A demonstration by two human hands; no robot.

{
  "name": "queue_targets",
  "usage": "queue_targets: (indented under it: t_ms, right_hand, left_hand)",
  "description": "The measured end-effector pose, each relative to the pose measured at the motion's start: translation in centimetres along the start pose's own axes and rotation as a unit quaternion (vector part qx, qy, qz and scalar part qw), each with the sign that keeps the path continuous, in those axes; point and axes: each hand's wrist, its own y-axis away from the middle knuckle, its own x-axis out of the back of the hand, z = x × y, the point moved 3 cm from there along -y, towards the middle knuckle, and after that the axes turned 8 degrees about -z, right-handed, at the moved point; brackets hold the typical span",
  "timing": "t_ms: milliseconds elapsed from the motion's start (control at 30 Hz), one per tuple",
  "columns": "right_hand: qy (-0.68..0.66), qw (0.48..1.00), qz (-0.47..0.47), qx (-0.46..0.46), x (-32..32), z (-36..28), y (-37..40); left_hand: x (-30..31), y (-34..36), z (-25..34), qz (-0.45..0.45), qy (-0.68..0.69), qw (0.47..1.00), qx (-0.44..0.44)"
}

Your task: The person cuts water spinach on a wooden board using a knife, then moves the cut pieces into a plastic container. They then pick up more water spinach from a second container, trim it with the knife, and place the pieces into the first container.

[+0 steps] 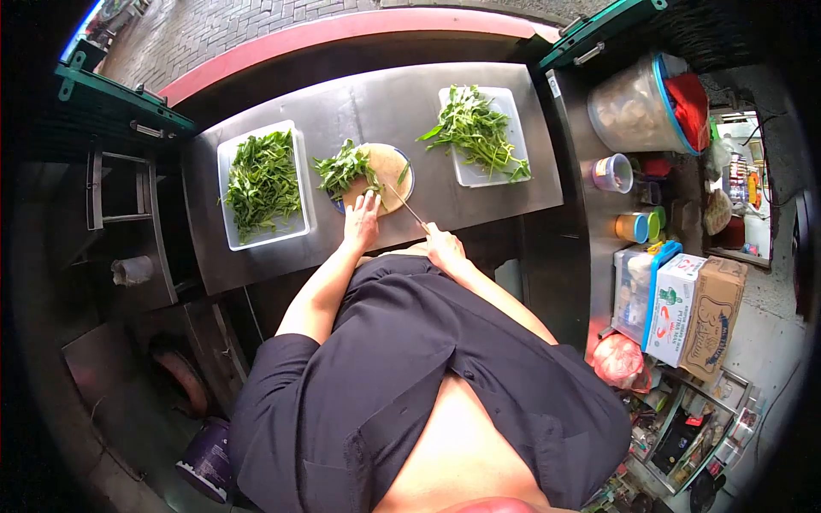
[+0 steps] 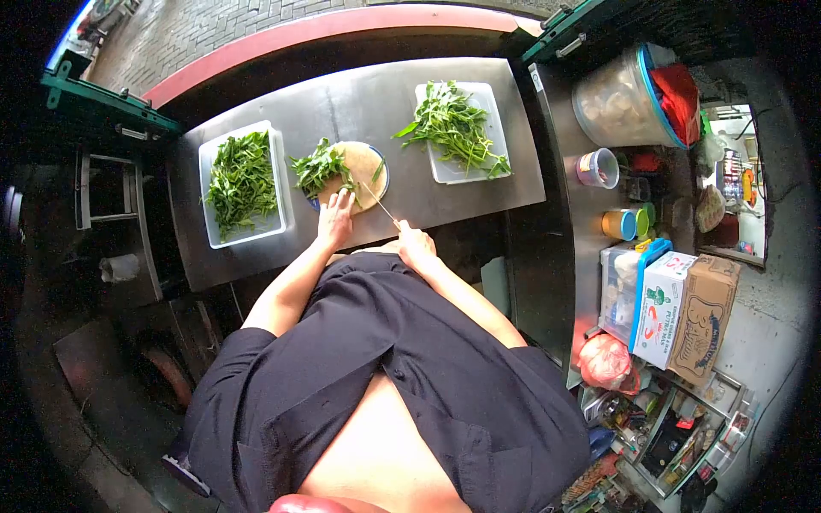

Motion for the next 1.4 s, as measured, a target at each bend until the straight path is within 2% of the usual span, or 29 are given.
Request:
queue_targets:
  t_ms: [133,267,400,467,600,800,867,967,1400]
  right_hand:
    - [-0.024,0.999,-0.034,-0.016,0.7,-0.8,0.5]
    - [-0.008,0.998,-0.054,-0.015,-0.6,-0.3,-0.2]
    - [-0.027,0.999,-0.023,-0.009,-1.2,0.5,-0.6]
    - [-0.047,0.998,0.002,-0.035,-1.2,0.6,-0.5]
    - [-0.045,0.997,0.000,-0.065,-1.3,0.7,-0.7]
    - [-0.071,0.997,0.005,-0.028,-0.5,-0.8,-0.3]
    - [-0.065,0.997,-0.024,-0.014,-0.7,-1.1,-0.3]
    - [-0.065,0.997,-0.017,-0.029,-1.3,-0.6,-0.6]
    - [-0.070,0.996,0.019,-0.059,-0.9,0.3,-0.2]
  left_hand:
    - [-1.3,-0.4,-0.4,0.004,-0.013,0.999,-0.030]
    - [-0.8,-0.4,-0.2,0.000,-0.022,1.000,-0.021]
    - [-0.1,-0.2,-0.1,-0.019,-0.024,0.999,-0.018]
    - [-0.3,-0.2,-0.1,-0.015,-0.024,0.999,-0.018]
    - [-0.3,-0.2,-0.1,-0.014,-0.001,1.000,-0.014]
    - [-0.6,-0.2,-0.5,-0.011,0.012,1.000,-0.025]
    - [-0.6,-0.2,-0.6,-0.009,0.013,1.000,-0.023]
    - [-0.2,-0.3,-0.4,-0.007,0.018,1.000,-0.019]
    - [-0.1,-2.5,-1.9,0.029,0.059,0.993,0.101]
